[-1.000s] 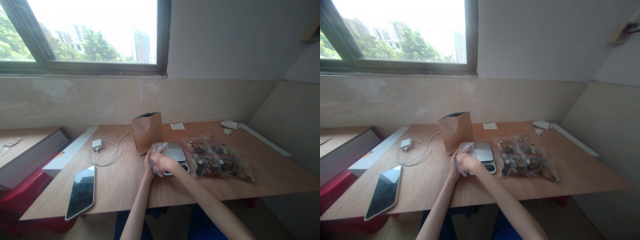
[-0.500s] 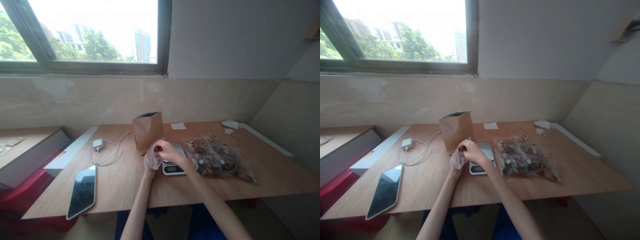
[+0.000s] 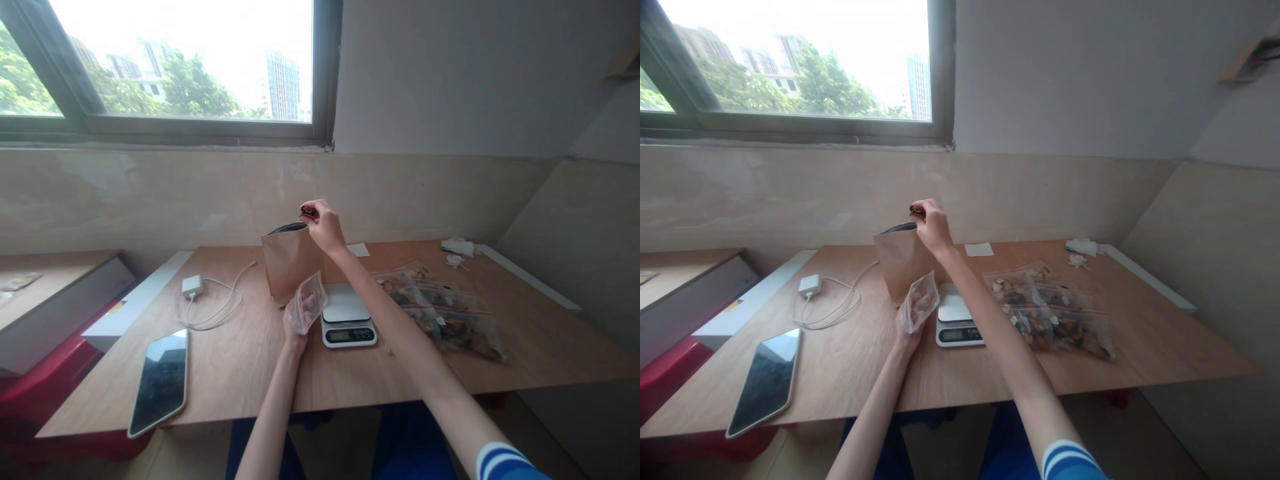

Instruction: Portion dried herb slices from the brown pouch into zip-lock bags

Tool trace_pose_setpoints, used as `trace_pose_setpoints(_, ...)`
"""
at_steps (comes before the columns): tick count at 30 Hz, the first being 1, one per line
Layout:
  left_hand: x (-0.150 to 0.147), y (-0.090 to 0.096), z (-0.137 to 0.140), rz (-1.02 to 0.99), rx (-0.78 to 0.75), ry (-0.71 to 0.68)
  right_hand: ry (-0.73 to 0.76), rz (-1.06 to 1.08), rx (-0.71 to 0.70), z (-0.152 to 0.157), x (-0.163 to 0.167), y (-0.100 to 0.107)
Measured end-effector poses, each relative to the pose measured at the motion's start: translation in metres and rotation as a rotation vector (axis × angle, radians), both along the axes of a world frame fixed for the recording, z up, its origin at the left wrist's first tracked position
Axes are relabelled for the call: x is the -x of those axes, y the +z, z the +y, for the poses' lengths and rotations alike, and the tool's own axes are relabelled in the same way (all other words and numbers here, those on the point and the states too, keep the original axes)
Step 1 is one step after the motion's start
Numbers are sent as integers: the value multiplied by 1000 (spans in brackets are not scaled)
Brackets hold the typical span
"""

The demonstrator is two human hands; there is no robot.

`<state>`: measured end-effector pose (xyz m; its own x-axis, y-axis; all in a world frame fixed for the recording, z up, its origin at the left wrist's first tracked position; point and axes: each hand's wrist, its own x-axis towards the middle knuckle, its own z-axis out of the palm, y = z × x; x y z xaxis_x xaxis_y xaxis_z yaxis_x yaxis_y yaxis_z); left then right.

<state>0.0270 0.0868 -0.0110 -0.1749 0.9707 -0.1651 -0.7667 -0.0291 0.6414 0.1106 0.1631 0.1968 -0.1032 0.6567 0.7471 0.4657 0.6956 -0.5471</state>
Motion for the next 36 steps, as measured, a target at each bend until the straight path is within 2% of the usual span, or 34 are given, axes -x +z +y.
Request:
trace_pose_setpoints(5,1,0,-1,12,-1,-9,-46,-57,51,28,19,-10)
trace_pose_setpoints(10,2,3,-3,40,0,-43,-52,-91,101,35,18,-30)
trace_pose_setpoints(16,1,5,-4,1,-29,17,-2,-274,149,25,6,-28)
trace_pose_setpoints(20,1,6,-5,-1,-2,-38,-26,-389,124,12,5,-27)
trace_pose_setpoints(24,1,3,-3,2,-13,-20,-29,-463,121,4,5,-28)
trace_pose_setpoints(32,3,-4,2,-6,-63,-10,40,-459,163,-3,1,-24)
trace_pose_setpoints(36,3,-2,0,-70,-102,-19,83,-366,103,-5,-1,-26)
